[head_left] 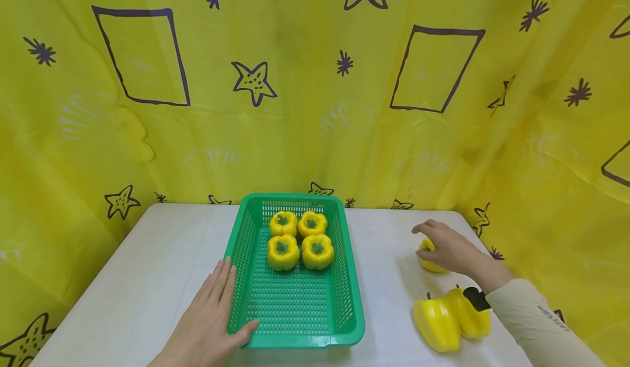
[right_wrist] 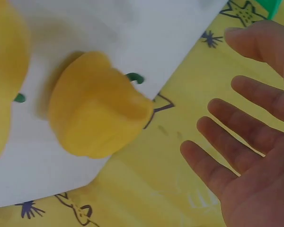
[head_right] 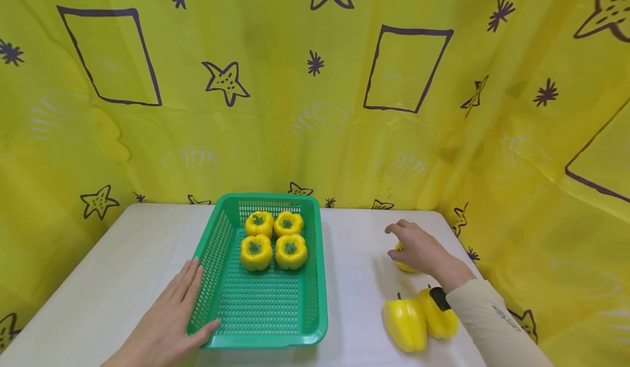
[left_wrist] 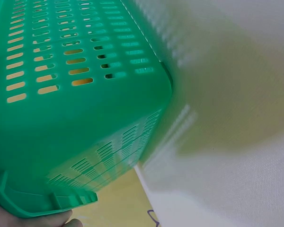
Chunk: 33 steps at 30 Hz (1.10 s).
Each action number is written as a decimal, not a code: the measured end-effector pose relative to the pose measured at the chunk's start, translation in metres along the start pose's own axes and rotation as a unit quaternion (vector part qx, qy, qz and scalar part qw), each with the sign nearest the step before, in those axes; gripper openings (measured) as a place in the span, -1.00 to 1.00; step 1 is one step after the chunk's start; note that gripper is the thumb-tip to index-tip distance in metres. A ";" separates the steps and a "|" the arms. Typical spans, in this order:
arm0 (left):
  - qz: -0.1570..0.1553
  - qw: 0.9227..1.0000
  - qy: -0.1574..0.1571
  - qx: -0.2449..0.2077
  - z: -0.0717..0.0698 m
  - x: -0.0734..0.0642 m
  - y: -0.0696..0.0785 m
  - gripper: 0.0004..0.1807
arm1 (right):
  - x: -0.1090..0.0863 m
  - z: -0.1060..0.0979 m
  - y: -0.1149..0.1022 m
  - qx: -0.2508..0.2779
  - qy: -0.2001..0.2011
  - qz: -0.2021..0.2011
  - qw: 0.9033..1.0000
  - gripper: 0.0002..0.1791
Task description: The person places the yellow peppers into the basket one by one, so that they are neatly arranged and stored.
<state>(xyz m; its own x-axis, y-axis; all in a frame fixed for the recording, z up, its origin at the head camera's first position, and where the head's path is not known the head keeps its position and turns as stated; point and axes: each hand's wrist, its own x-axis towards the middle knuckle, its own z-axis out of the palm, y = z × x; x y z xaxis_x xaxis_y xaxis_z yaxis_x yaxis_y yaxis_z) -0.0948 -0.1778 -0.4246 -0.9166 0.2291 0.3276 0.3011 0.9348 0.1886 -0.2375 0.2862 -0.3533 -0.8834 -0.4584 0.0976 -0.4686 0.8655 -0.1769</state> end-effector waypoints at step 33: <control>-0.003 1.000 -0.005 0.004 0.000 0.000 0.000 0.11 | -0.003 0.051 0.031 -0.126 0.012 0.023 0.992 -0.50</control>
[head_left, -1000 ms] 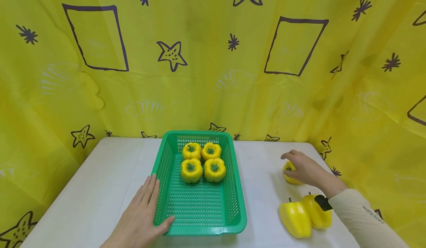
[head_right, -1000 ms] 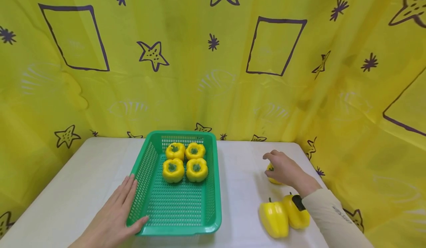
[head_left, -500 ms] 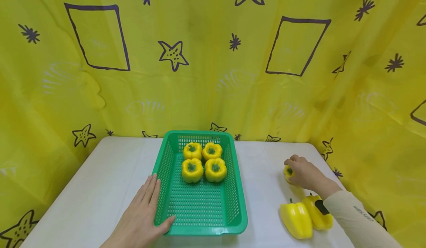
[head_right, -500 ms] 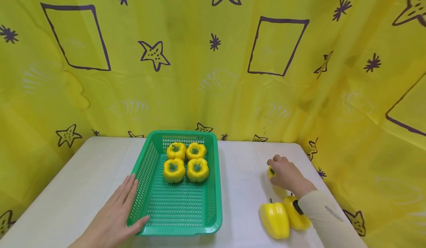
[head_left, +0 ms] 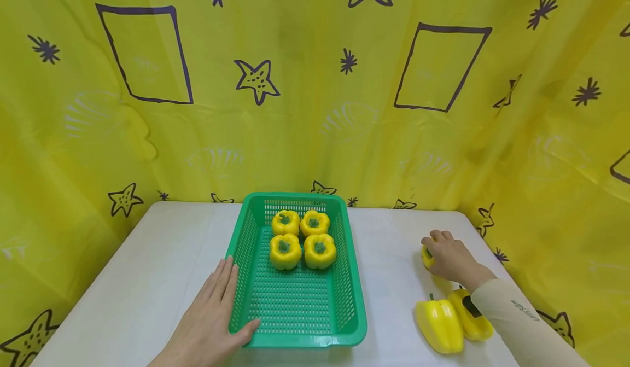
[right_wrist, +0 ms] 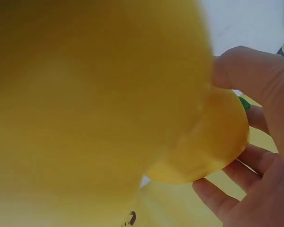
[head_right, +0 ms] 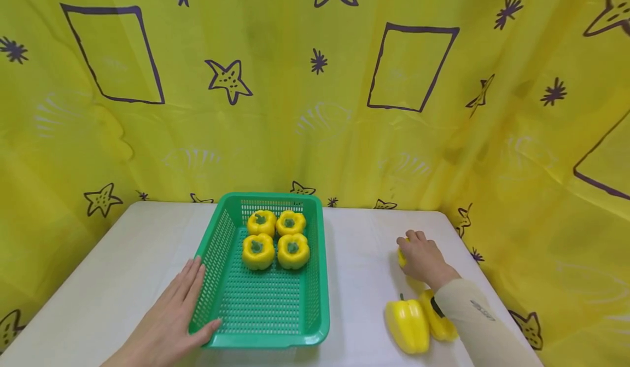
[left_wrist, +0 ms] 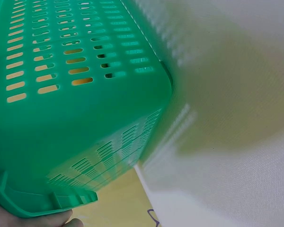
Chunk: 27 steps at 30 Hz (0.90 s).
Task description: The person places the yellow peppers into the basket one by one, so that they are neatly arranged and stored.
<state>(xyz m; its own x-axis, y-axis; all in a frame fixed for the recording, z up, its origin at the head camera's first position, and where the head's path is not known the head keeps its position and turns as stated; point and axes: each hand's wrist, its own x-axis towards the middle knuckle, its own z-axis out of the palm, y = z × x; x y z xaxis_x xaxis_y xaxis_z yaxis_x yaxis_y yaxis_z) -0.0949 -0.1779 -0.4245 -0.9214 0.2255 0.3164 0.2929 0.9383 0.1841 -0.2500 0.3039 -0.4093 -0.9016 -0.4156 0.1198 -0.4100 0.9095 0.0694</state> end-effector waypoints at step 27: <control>0.001 1.000 0.001 -0.002 0.000 0.000 0.001 0.11 | -0.006 -0.014 0.007 0.085 -0.028 0.046 0.995 -0.44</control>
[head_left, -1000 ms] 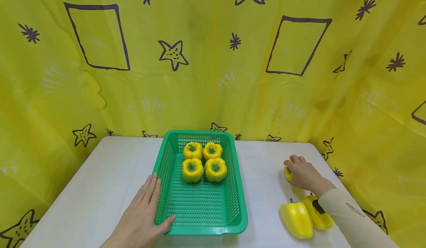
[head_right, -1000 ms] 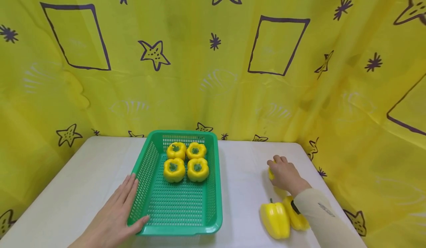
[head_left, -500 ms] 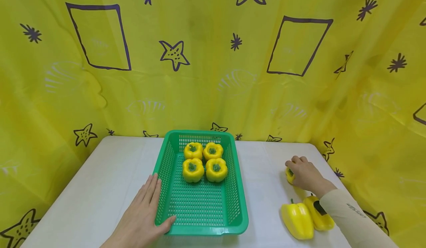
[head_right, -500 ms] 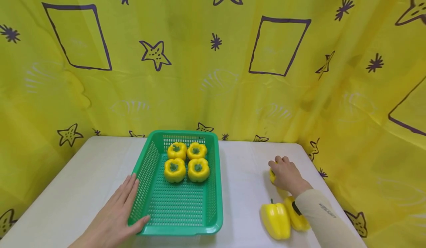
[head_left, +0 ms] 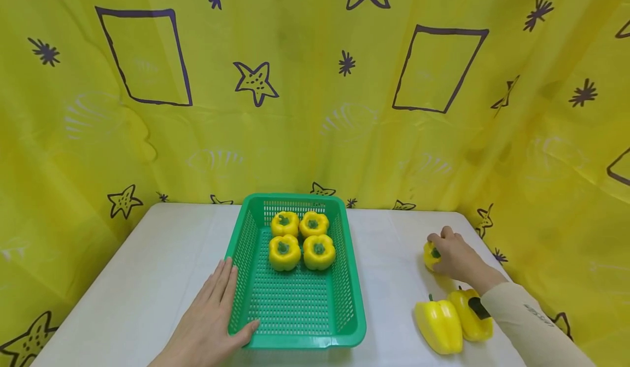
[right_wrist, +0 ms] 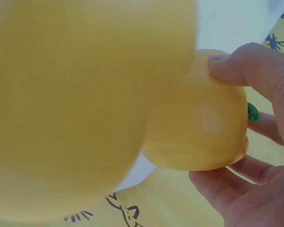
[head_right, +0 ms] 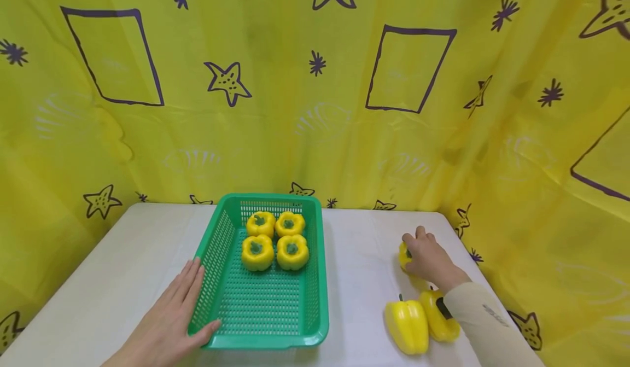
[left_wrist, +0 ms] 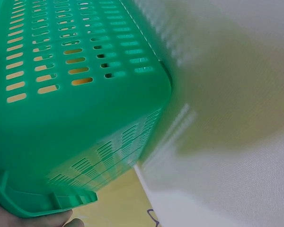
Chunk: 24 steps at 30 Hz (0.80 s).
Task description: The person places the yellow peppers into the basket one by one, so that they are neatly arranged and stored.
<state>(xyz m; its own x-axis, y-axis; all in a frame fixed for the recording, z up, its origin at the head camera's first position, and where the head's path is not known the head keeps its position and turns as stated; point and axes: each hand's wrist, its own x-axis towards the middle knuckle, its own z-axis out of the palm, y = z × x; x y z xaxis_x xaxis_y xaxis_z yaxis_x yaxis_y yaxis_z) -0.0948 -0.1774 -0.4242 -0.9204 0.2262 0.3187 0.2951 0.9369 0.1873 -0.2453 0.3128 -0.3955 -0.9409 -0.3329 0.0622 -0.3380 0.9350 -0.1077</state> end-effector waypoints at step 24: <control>0.010 1.000 0.011 0.009 0.002 -0.001 -0.002 0.10 | 0.004 -0.007 -0.008 0.076 -0.045 0.039 0.995 -0.31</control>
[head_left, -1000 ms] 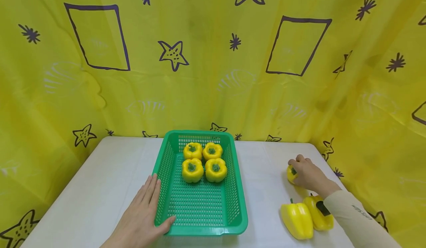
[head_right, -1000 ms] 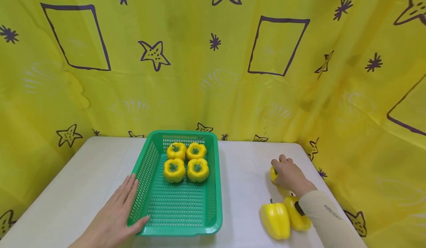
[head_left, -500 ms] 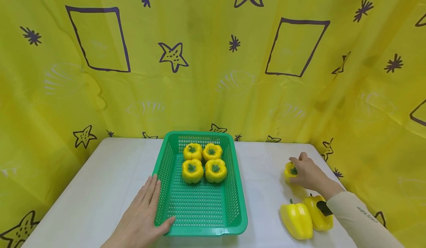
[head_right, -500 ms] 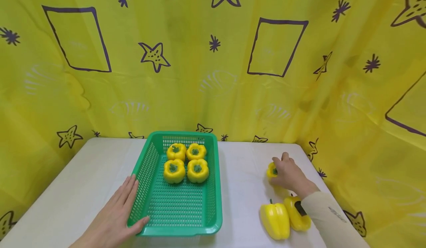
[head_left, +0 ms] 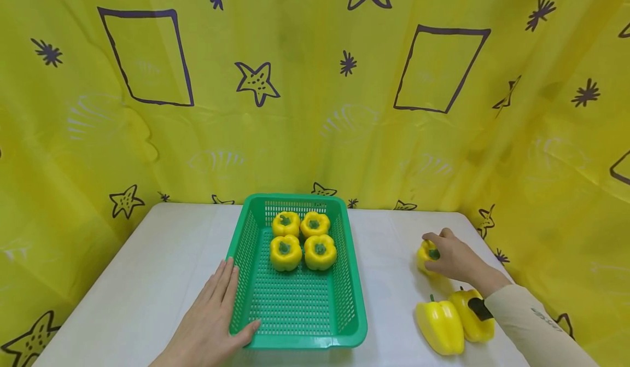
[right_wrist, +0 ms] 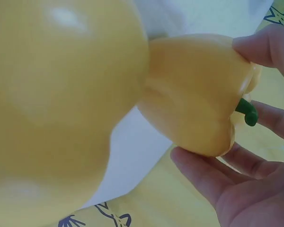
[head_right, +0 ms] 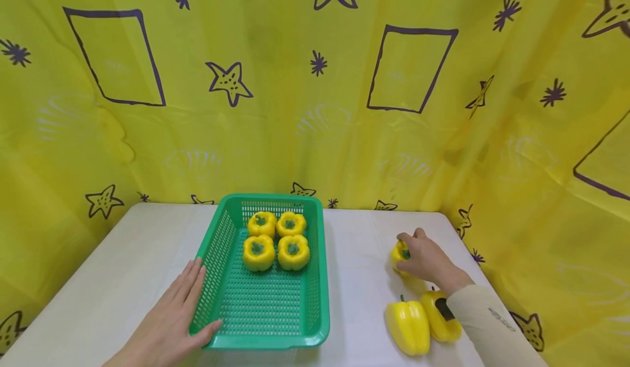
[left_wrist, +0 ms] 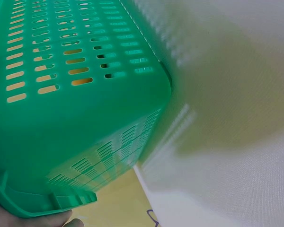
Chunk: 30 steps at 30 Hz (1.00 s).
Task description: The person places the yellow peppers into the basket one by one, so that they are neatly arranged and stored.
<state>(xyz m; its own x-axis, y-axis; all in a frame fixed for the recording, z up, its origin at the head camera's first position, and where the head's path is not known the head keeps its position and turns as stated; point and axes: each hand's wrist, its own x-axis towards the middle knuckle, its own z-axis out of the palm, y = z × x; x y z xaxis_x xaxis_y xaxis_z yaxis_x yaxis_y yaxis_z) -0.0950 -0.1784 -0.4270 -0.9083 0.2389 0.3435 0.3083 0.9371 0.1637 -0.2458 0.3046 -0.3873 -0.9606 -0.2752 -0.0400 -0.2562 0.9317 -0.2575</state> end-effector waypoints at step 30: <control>-0.012 1.000 -0.014 -0.012 -0.001 0.001 0.000 0.10 | -0.005 -0.001 -0.003 -0.016 0.003 -0.055 0.998 -0.59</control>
<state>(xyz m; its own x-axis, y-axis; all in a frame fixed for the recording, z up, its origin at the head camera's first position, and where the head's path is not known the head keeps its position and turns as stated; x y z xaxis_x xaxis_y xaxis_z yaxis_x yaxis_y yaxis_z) -0.0956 -0.1782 -0.4262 -0.9230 0.2234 0.3134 0.2925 0.9363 0.1941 -0.2401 0.3034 -0.3858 -0.9269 -0.3752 -0.0070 -0.3637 0.9027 -0.2298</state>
